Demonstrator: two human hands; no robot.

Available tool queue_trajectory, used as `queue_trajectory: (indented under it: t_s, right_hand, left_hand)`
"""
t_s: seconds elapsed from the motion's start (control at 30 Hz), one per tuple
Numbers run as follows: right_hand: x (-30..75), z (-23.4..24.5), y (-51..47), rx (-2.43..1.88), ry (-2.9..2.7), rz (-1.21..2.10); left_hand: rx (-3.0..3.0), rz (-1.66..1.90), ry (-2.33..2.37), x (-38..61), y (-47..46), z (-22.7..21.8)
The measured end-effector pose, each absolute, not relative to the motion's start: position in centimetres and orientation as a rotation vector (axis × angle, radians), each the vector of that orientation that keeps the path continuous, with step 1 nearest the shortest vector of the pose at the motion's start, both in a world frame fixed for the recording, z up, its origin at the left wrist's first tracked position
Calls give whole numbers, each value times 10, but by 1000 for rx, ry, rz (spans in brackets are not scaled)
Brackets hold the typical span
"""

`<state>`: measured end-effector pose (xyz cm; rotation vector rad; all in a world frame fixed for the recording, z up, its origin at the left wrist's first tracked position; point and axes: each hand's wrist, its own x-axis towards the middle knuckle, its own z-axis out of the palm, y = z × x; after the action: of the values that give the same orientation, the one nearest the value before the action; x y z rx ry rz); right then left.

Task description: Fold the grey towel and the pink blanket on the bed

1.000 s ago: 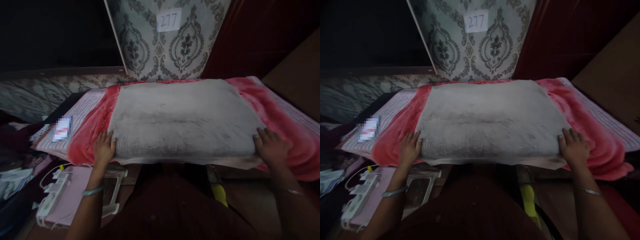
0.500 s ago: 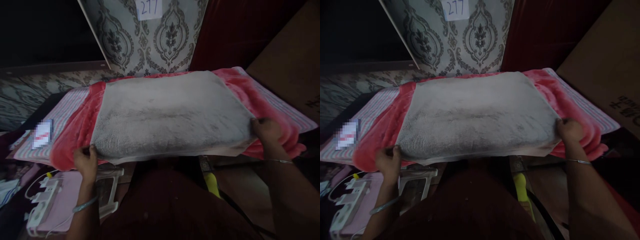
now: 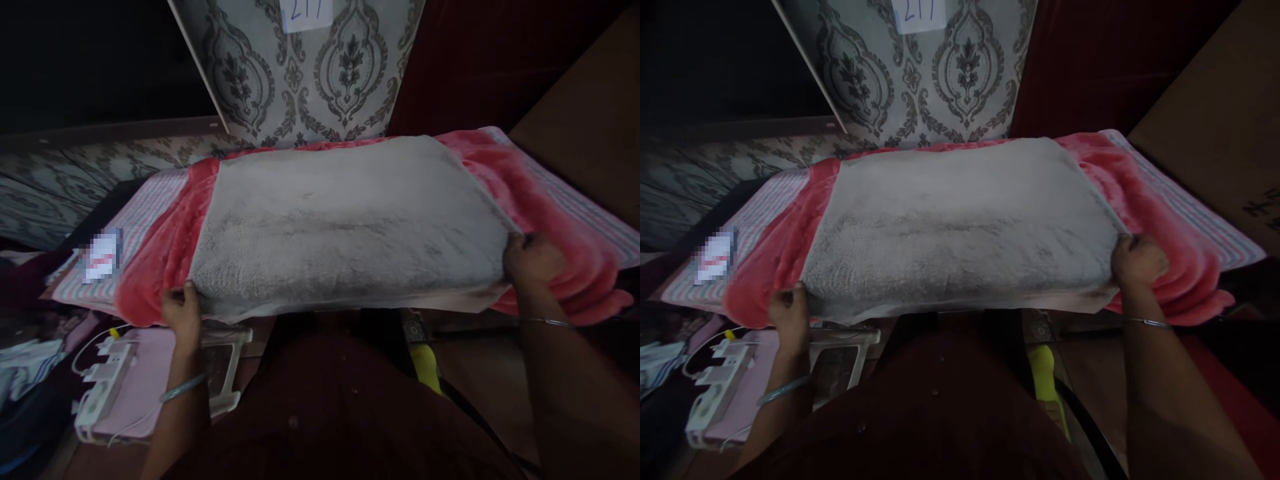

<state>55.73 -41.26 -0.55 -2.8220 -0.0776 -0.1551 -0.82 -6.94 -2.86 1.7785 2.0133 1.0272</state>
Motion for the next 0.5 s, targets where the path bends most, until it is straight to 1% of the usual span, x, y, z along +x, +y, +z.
queue_trajectory:
  t_s: [0.13,0.23,0.3,0.4,0.5]
  right_hand:
    - [557,-1,-414,-2810,-102,-137]
    - [557,5,-419,-2813,-78,-132]
    - [556,8,-423,-2839,-62,-115]
    - [555,8,-425,-2877,-70,-50]
    - [555,5,-424,-2850,-37,-78]
  left_hand:
    - [1763,867,2151,-4,-59,-17]
    - [1816,905,2251,-5,-56,-12]
    - [1832,912,2277,-7,-57,-14]
    - [1825,835,2285,-7,-61,-19]
    - [1825,826,2287,-5,-64,-22]
